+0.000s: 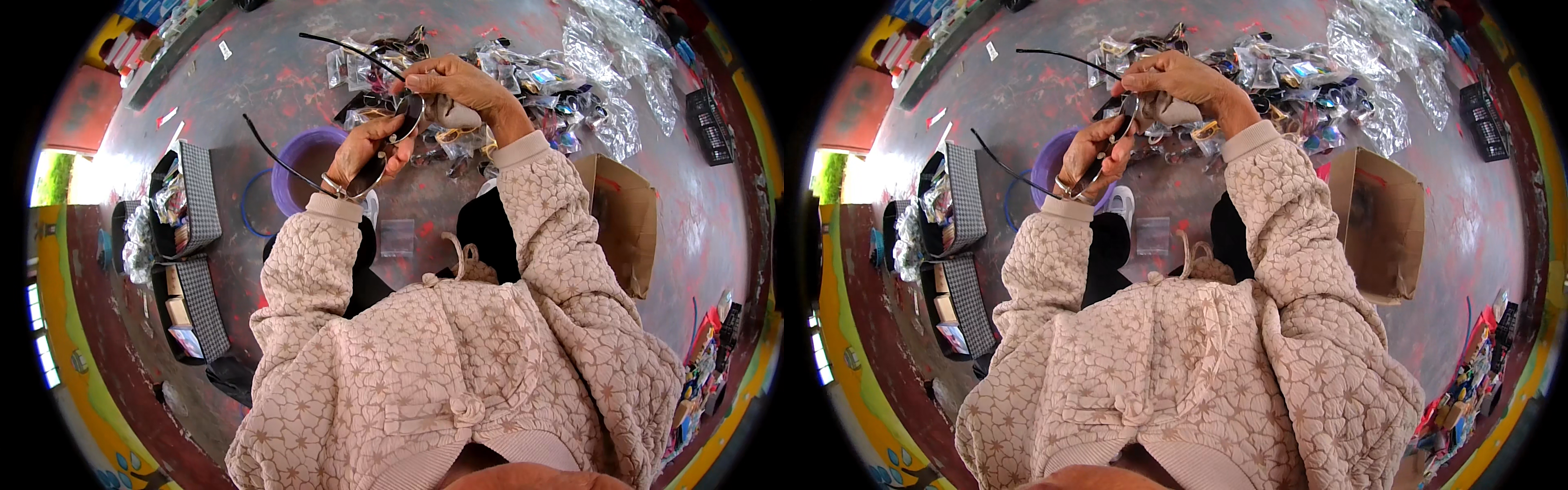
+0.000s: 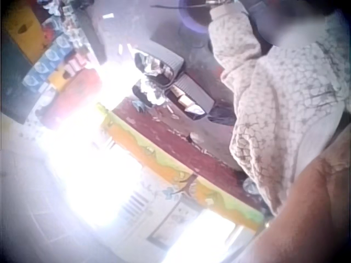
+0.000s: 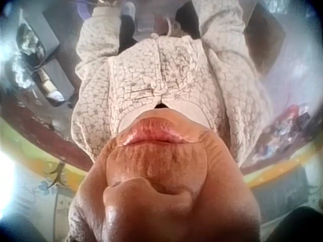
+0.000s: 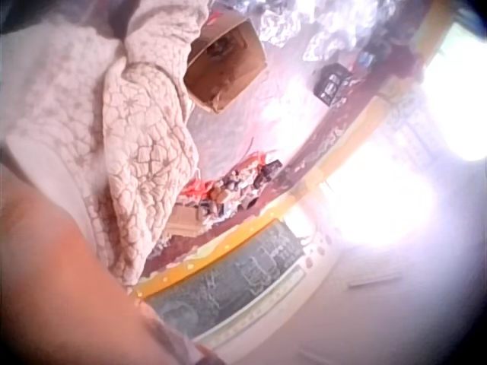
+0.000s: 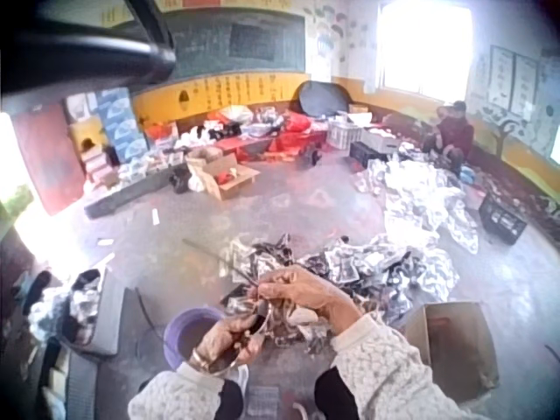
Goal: The person picks up sunglasses, slides them into plastic bags, and places the bagged sunglasses into a cardboard box.
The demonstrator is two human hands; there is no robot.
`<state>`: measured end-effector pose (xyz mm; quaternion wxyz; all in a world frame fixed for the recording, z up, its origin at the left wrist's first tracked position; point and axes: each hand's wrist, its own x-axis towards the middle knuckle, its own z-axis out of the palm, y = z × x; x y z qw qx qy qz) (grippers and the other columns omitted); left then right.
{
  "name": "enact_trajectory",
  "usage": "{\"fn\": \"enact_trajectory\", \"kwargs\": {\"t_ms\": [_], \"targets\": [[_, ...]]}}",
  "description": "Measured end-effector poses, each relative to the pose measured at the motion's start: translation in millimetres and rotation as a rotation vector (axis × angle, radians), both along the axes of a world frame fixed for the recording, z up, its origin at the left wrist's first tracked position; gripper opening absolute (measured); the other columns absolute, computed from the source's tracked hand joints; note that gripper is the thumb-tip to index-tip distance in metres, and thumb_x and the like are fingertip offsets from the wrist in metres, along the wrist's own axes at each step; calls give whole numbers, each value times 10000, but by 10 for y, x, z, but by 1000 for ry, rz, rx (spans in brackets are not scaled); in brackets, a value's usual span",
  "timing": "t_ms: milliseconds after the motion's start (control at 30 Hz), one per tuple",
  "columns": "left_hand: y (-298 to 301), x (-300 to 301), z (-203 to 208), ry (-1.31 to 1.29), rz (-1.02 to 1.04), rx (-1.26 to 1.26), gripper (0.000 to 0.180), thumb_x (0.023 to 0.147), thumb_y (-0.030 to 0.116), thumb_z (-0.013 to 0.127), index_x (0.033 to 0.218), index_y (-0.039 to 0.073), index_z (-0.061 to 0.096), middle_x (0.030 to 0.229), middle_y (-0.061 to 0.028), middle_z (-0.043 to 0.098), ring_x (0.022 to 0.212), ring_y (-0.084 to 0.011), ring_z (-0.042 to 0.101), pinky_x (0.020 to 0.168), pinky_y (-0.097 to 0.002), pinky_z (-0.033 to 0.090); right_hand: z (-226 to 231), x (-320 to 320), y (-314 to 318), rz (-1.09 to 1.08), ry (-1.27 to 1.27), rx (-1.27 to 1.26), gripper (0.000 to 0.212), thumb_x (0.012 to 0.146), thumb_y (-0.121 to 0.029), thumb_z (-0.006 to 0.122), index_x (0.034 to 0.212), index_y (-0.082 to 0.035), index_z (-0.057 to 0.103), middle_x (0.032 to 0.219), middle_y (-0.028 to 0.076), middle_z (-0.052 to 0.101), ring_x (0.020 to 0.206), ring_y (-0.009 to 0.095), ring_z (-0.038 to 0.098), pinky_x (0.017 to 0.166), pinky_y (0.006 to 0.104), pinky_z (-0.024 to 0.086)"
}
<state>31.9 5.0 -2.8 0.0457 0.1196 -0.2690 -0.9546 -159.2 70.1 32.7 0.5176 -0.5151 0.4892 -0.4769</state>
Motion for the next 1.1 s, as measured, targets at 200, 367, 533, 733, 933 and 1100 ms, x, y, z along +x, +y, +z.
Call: {"fn": "enact_trajectory", "kwargs": {"t_ms": [200, 367, 533, 733, 933, 1100], "targets": [[-266, -4, -159, 126, -199, 310, 381, 954, 229, 332, 1134, -87, 444, 924, -261, 592, 743, -307, 646, 602, -299, 568, -98, -52, -38, -209, -201, 74, 228, 823, -249, 618, 861, -26, 646, 763, 12, 625, 646, 77, 560, 576, 217, 448], [-260, -61, -241, 30, 483, -82, 426, 859, 102, 406, 1239, -85, 363, 1254, -241, 435, 1151, -373, 447, 979, -431, 401, -220, -145, -57, -419, -642, 186, 160, 848, -179, 561, 832, -24, 599, 749, 45, 620, 607, 124, 591, 494, 248, 471], [-217, -59, -102, 371, 383, 194, 713, 600, -82, 384, 1307, -43, 303, 1346, -197, 348, 1229, -349, 365, 1048, -447, 300, -403, -189, -91, -399, -708, 186, 160, 853, -169, 547, 871, -14, 582, 774, 61, 622, 651, 131, 614, 524, 273, 516], [-86, -151, -46, 572, 315, 115, 555, 845, 117, 478, 1347, 10, 264, 1415, -138, 249, 1244, -307, 354, 1028, -415, 326, -858, -342, -175, -374, -775, 166, 173, 854, -195, 550, 878, -25, 573, 781, 72, 626, 649, 143, 627, 509, 285, 531], [-187, -73, -107, 420, 495, 28, 527, 901, 282, 478, 1327, 19, 312, 1375, -175, 317, 1216, -307, 396, 1004, -415, 368, -439, -120, -98, -482, -583, 297, 293, 878, -294, 521, 832, -11, 580, 772, 80, 628, 584, 157, 611, 483, 289, 512], [-234, -87, -112, 294, 593, -58, 531, 893, 314, 486, 1312, 22, 338, 1295, -203, 412, 1153, -315, 461, 960, -433, 408, -83, -138, 24, -802, -490, -126, 279, 862, -268, 548, 809, 4, 581, 745, 94, 614, 590, 178, 612, 495, 289, 512]]}}
